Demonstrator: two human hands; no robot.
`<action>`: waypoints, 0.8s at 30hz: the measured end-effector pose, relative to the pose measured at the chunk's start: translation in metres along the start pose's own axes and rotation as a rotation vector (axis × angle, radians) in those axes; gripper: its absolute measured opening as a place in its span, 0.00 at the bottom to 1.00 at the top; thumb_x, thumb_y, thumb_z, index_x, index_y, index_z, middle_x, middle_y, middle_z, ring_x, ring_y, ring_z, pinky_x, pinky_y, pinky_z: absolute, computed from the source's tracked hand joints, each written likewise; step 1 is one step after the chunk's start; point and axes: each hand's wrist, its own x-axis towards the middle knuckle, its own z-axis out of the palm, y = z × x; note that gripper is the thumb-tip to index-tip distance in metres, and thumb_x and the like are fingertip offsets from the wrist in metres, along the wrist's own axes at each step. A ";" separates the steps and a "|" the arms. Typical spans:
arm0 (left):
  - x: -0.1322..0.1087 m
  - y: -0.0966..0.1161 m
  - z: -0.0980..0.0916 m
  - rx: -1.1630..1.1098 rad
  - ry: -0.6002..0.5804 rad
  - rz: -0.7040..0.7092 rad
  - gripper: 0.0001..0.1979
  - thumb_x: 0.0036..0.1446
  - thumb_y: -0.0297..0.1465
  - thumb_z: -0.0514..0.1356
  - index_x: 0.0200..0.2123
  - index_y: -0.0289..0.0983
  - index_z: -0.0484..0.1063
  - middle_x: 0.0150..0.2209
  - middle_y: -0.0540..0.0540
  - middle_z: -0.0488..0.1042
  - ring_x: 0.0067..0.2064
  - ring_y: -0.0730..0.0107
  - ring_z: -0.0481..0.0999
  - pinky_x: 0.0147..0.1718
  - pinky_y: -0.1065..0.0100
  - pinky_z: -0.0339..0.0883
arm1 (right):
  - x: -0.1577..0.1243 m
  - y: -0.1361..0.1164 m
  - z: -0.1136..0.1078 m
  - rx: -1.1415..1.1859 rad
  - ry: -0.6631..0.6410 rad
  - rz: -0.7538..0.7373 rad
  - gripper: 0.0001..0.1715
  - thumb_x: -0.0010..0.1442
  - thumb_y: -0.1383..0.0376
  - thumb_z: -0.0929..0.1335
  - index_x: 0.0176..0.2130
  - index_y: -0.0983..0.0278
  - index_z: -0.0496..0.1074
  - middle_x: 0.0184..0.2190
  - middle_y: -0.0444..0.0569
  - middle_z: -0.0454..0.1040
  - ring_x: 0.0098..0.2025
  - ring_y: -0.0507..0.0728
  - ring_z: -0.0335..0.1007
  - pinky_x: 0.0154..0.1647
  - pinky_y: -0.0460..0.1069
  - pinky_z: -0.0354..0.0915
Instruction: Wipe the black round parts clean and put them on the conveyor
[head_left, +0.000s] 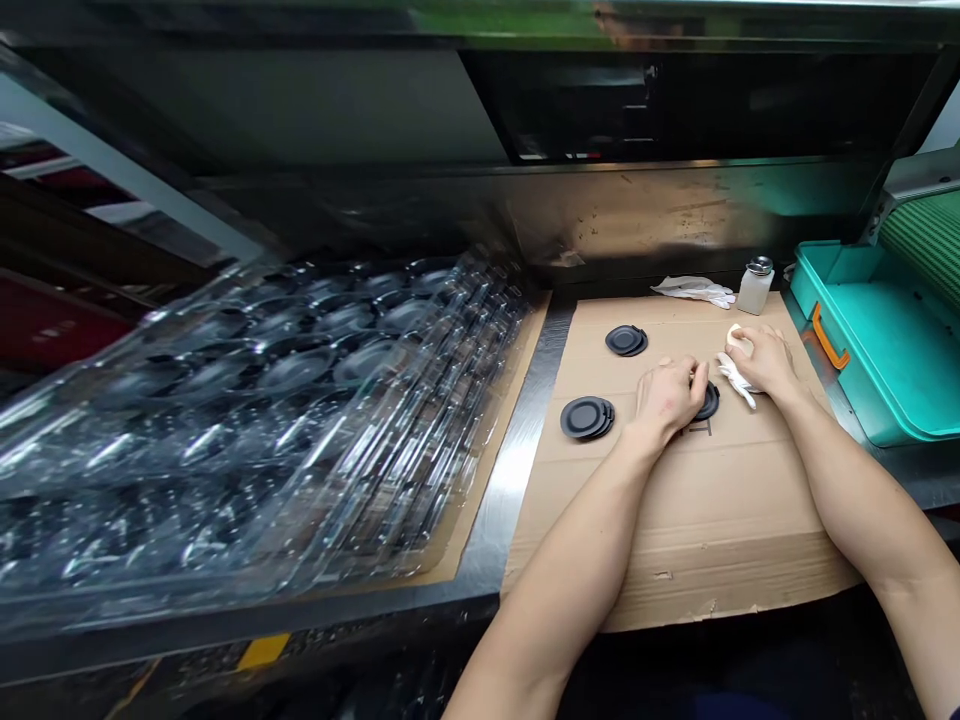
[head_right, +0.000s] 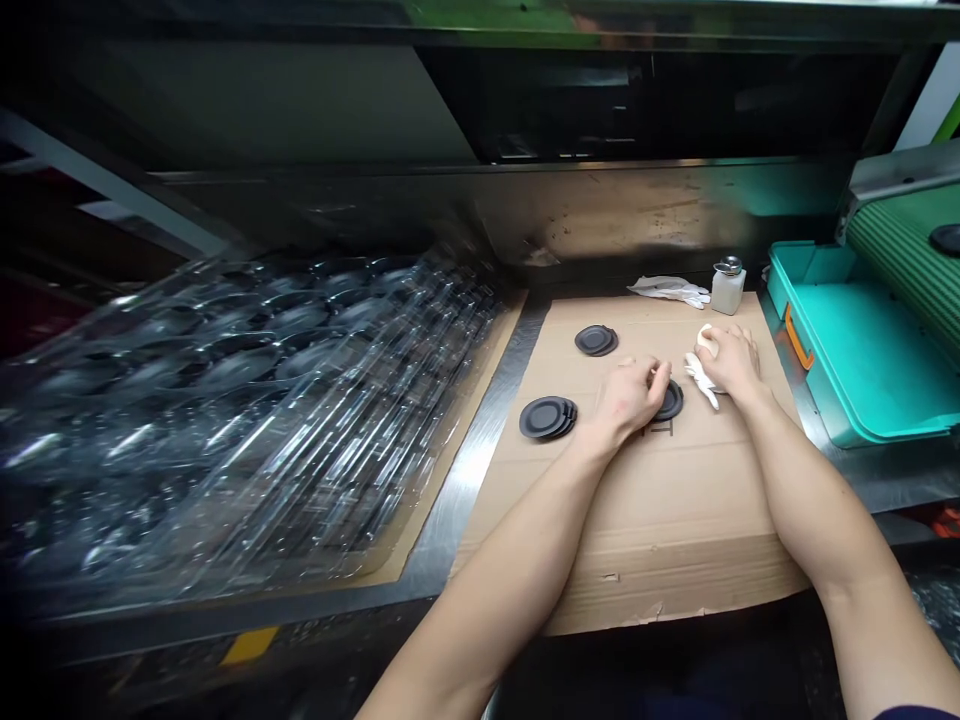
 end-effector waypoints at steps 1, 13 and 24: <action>0.001 -0.002 0.001 0.074 -0.062 -0.053 0.15 0.71 0.40 0.52 0.43 0.38 0.76 0.39 0.39 0.81 0.47 0.54 0.79 0.47 0.57 0.72 | 0.000 0.001 0.001 -0.002 0.002 -0.001 0.23 0.65 0.53 0.67 0.54 0.59 0.78 0.50 0.56 0.77 0.57 0.67 0.66 0.61 0.59 0.60; -0.004 -0.023 0.001 -0.202 -0.156 0.011 0.52 0.46 0.48 0.75 0.70 0.39 0.59 0.60 0.35 0.72 0.63 0.45 0.69 0.63 0.48 0.63 | 0.000 0.000 0.000 0.021 0.002 0.013 0.23 0.64 0.54 0.68 0.54 0.59 0.78 0.50 0.56 0.77 0.58 0.67 0.66 0.61 0.59 0.60; 0.000 -0.022 0.002 -0.273 -0.052 0.011 0.39 0.48 0.37 0.75 0.61 0.38 0.68 0.52 0.39 0.75 0.57 0.51 0.73 0.61 0.50 0.67 | -0.002 -0.004 -0.003 0.029 -0.017 0.025 0.23 0.64 0.54 0.67 0.55 0.59 0.78 0.50 0.56 0.76 0.57 0.67 0.65 0.61 0.60 0.60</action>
